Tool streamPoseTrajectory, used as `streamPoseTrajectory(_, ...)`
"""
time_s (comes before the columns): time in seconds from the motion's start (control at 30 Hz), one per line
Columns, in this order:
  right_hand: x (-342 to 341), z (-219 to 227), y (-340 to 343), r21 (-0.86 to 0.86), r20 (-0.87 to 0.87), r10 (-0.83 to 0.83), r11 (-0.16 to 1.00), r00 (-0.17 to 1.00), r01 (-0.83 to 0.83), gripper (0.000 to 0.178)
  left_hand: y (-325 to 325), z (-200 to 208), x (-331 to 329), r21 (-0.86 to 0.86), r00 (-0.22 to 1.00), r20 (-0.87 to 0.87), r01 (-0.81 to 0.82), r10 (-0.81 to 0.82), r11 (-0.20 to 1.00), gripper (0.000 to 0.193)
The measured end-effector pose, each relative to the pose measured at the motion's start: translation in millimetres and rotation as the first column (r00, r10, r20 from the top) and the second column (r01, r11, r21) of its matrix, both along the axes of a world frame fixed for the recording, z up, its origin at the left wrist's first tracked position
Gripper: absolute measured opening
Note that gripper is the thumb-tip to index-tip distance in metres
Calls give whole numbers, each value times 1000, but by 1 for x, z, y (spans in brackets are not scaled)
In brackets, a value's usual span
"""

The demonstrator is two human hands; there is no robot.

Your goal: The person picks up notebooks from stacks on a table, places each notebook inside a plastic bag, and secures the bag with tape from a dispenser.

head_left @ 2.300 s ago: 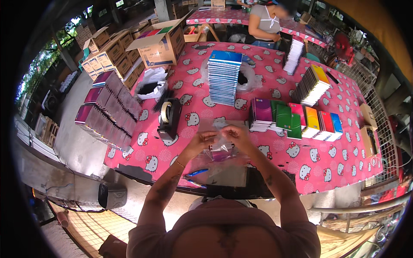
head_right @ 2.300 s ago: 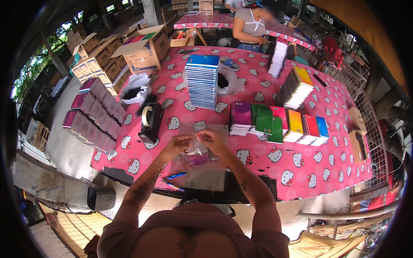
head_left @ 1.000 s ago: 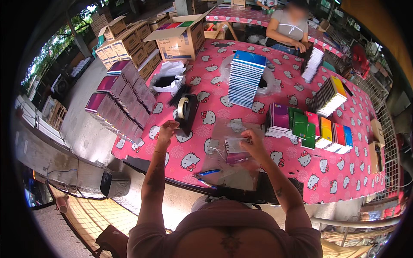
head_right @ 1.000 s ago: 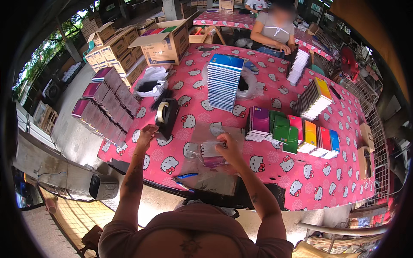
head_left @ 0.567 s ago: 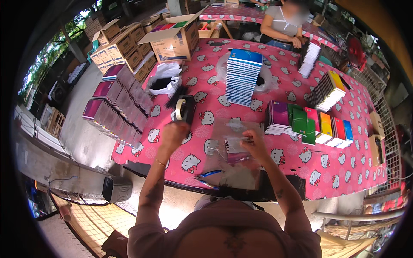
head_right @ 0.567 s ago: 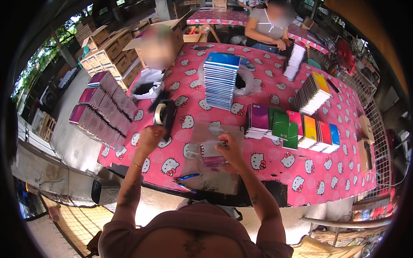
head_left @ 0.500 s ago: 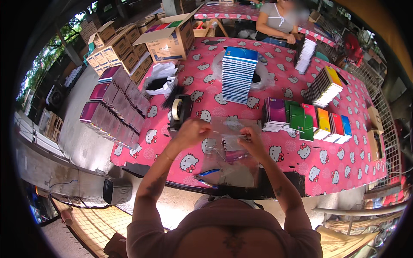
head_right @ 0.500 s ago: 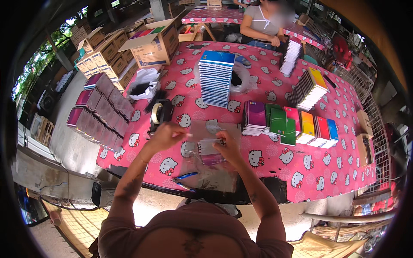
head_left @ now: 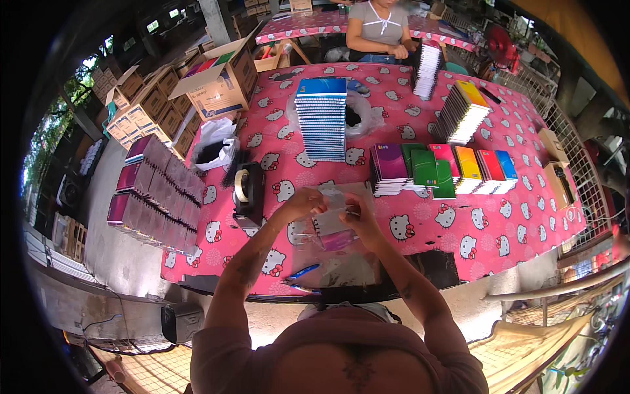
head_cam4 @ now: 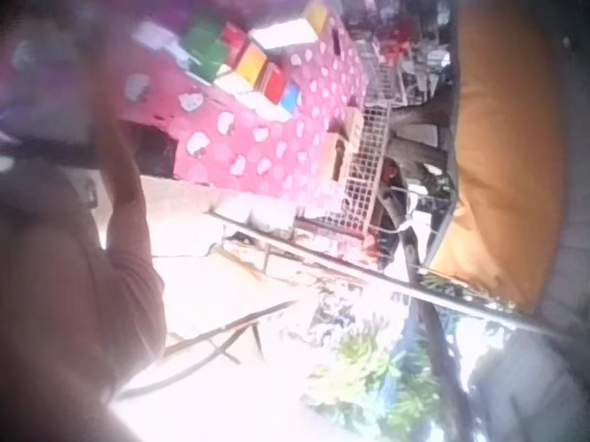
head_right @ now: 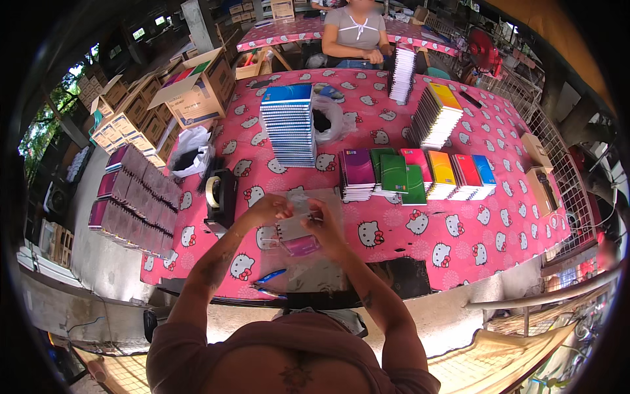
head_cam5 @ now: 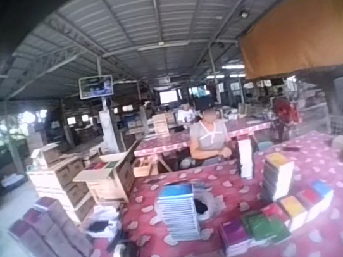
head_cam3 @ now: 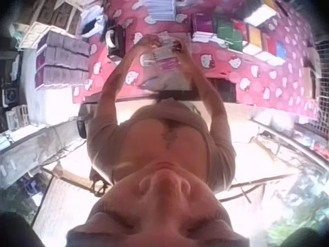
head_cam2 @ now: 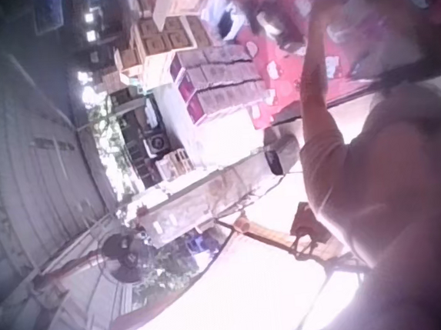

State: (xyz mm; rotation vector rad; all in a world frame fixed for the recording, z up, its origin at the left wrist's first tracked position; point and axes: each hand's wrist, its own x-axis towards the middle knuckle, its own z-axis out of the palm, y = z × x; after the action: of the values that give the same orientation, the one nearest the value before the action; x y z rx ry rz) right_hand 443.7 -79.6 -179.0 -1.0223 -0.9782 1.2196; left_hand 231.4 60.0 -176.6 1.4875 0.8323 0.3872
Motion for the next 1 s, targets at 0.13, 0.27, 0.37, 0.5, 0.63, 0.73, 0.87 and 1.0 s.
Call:
streamPoseTrajectory(0.13,17,-54,-28,-151,-484,-287,958,827,244,27,-89,78,55,977,943,-125,62,308,206,54)
streamPoseTrajectory(0.27,10,-116,-73,-105,-817,176,891,549,-442,32,-117,76,68,942,851,-329,269,410,200,70)
streamPoseTrajectory(0.37,-36,-73,-92,-163,-881,218,694,421,-701,48,-123,64,52,863,856,-320,86,407,498,66)
streamPoseTrajectory(0.5,-30,-14,-74,-89,-842,95,946,531,-311,55,-145,61,27,420,908,149,-416,391,806,56)
streamPoseTrajectory(0.63,43,20,-45,11,54,217,976,975,-218,59,-169,-5,7,281,843,261,-533,471,798,76)
streamPoseTrajectory(0.73,59,14,-35,-56,633,300,937,714,-344,60,-165,31,16,283,886,278,-444,370,850,75)
streamPoseTrajectory(0.87,49,23,-33,-20,331,407,905,851,-425,52,-150,34,17,578,929,151,-360,338,733,42)
streamPoseTrajectory(1.0,57,41,-30,245,533,47,947,845,-207,45,-123,53,-42,643,714,284,-637,640,425,25)
